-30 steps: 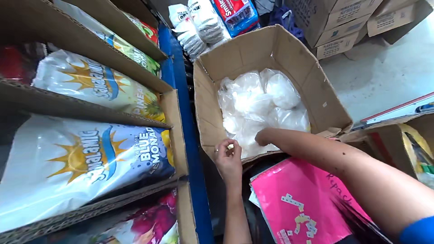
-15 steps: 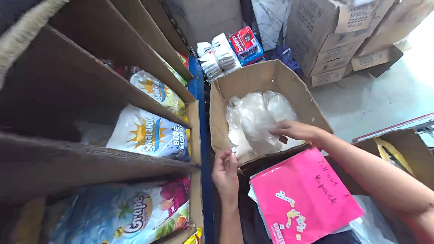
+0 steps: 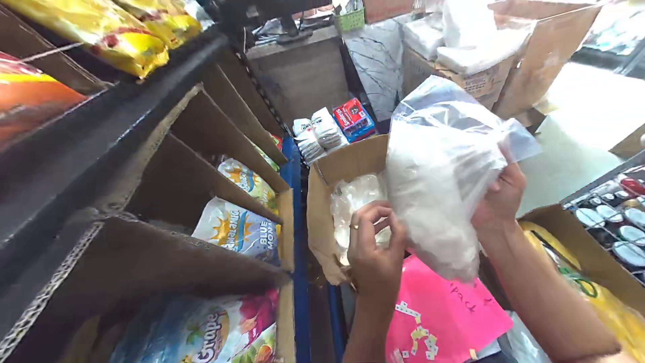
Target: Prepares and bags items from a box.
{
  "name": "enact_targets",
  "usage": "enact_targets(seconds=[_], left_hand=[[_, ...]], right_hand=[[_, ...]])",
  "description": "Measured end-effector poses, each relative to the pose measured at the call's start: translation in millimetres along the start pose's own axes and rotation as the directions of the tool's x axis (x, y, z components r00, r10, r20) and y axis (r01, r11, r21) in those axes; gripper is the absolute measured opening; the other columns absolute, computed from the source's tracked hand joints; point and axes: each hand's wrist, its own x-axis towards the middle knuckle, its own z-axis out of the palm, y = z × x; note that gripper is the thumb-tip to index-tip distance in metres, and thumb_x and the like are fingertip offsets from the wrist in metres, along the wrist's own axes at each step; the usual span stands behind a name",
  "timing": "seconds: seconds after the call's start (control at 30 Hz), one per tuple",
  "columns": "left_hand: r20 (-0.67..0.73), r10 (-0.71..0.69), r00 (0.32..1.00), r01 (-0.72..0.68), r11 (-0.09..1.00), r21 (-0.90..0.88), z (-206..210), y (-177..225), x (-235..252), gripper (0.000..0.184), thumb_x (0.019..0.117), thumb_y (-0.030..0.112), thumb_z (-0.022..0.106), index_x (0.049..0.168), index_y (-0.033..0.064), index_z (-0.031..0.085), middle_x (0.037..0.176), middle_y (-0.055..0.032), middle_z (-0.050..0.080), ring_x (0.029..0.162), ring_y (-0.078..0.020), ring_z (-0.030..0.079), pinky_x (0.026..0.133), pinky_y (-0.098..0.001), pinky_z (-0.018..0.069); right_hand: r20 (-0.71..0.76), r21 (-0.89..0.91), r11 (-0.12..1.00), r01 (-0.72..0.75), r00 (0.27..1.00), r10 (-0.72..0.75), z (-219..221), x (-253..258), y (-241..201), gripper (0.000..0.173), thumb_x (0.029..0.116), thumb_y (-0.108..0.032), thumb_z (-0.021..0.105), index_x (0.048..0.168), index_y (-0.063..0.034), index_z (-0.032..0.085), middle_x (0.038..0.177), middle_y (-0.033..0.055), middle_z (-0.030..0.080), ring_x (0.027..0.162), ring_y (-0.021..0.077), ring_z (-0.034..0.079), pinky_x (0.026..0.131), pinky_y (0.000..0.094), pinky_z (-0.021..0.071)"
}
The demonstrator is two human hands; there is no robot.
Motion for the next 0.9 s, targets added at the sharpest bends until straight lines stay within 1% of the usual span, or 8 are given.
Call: enact_targets(seconds=[0.1, 0.17, 0.27, 0.37, 0.5, 0.73, 0.83, 0.9], left_hand=[[-0.024, 0.063, 0.998, -0.061, 0.994, 0.087, 7, 25, -3, 0.015, 0.0911, 0.005, 0.065, 0.099, -0.0081, 0.068, 0.103, -0.0175, 0.068, 0.096, -0.0081, 0.069, 0.079, -0.0161, 0.0572], [-0.038, 0.113, 0.993, -0.104, 0.978, 0.181, 9, 37, -6, 0.014, 0.0904, 0.006, 0.066, 0.097, -0.0061, 0.069, 0.101, -0.0172, 0.068, 0.093, -0.0092, 0.069, 0.077, -0.0159, 0.0571], [-0.041, 0.170, 0.985, -0.151, 0.942, 0.299, 11, 49, -8, 0.013, 0.0903, 0.007, 0.067, 0.096, -0.0037, 0.071, 0.099, -0.0161, 0.068, 0.094, -0.0107, 0.069, 0.077, -0.0154, 0.0566], [-0.040, 0.182, 0.982, -0.157, 0.924, 0.348, 14, 57, -8, 0.013, 0.0895, 0.008, 0.068, 0.096, -0.0027, 0.072, 0.098, -0.0154, 0.067, 0.092, -0.0118, 0.068, 0.076, -0.0158, 0.0560], [-0.007, 0.164, 0.987, -0.144, 0.890, 0.432, 16, 64, -11, 0.012, 0.0887, 0.009, 0.068, 0.094, -0.0005, 0.074, 0.097, -0.0149, 0.068, 0.088, -0.0142, 0.067, 0.073, -0.0170, 0.0551], [0.091, 0.190, 0.978, -0.210, 0.907, 0.365, 9, 65, -20, 0.015, 0.0907, 0.008, 0.069, 0.100, 0.0009, 0.077, 0.101, -0.0151, 0.067, 0.090, -0.0125, 0.065, 0.078, -0.0156, 0.0526], [0.096, 0.180, 0.979, -0.201, 0.933, 0.297, 6, 63, -22, 0.018, 0.0928, 0.007, 0.065, 0.106, -0.0017, 0.074, 0.105, -0.0162, 0.067, 0.097, -0.0115, 0.067, 0.083, -0.0151, 0.0549], [0.087, 0.184, 0.979, -0.203, 0.924, 0.324, 7, 62, -22, 0.022, 0.0940, 0.005, 0.062, 0.110, -0.0021, 0.074, 0.105, -0.0170, 0.067, 0.095, -0.0123, 0.066, 0.082, -0.0154, 0.0542]], right_hand=[[-0.069, 0.153, 0.986, 0.067, 0.996, -0.057, -1, -14, -9, 0.048, 0.1113, -0.026, 0.032, 0.088, -0.0136, 0.072, 0.062, -0.0078, 0.063, 0.056, -0.0013, 0.060, 0.060, 0.0164, 0.0548], [-0.086, 0.178, 0.980, 0.092, 0.993, -0.078, -2, -23, -12, 0.046, 0.1103, -0.026, 0.034, 0.089, -0.0131, 0.072, 0.067, -0.0055, 0.067, 0.061, 0.0007, 0.064, 0.063, 0.0183, 0.0570], [-0.019, 0.292, 0.954, 0.073, 0.997, -0.070, -1, -33, -15, 0.035, 0.1071, -0.025, 0.046, 0.091, -0.0111, 0.074, 0.065, -0.0060, 0.066, 0.059, 0.0005, 0.063, 0.063, 0.0176, 0.0557], [-0.014, 0.321, 0.945, 0.054, 0.999, -0.052, 3, -38, -17, 0.034, 0.1066, -0.027, 0.049, 0.089, -0.0108, 0.074, 0.061, -0.0076, 0.062, 0.056, -0.0007, 0.060, 0.061, 0.0163, 0.0538], [0.012, 0.371, 0.928, 0.043, 0.999, -0.051, 6, -44, -22, 0.033, 0.1057, -0.026, 0.051, 0.093, -0.0063, 0.074, 0.063, -0.0037, 0.066, 0.055, 0.0012, 0.062, 0.058, 0.0162, 0.0543], [0.020, 0.386, 0.921, 0.047, 0.998, -0.059, 4, -48, -28, 0.035, 0.1064, -0.026, 0.049, 0.093, -0.0049, 0.073, 0.065, -0.0013, 0.067, 0.058, 0.0041, 0.064, 0.063, 0.0201, 0.0570], [0.039, 0.389, 0.921, 0.035, 0.998, -0.054, 4, -49, -30, 0.035, 0.1062, -0.026, 0.050, 0.094, -0.0045, 0.074, 0.065, -0.0011, 0.068, 0.058, 0.0037, 0.065, 0.062, 0.0188, 0.0565], [0.033, 0.382, 0.923, 0.037, 0.998, -0.053, 4, -50, -32, 0.035, 0.1065, -0.026, 0.049, 0.092, -0.0050, 0.074, 0.065, -0.0016, 0.067, 0.057, 0.0032, 0.064, 0.061, 0.0181, 0.0559]])
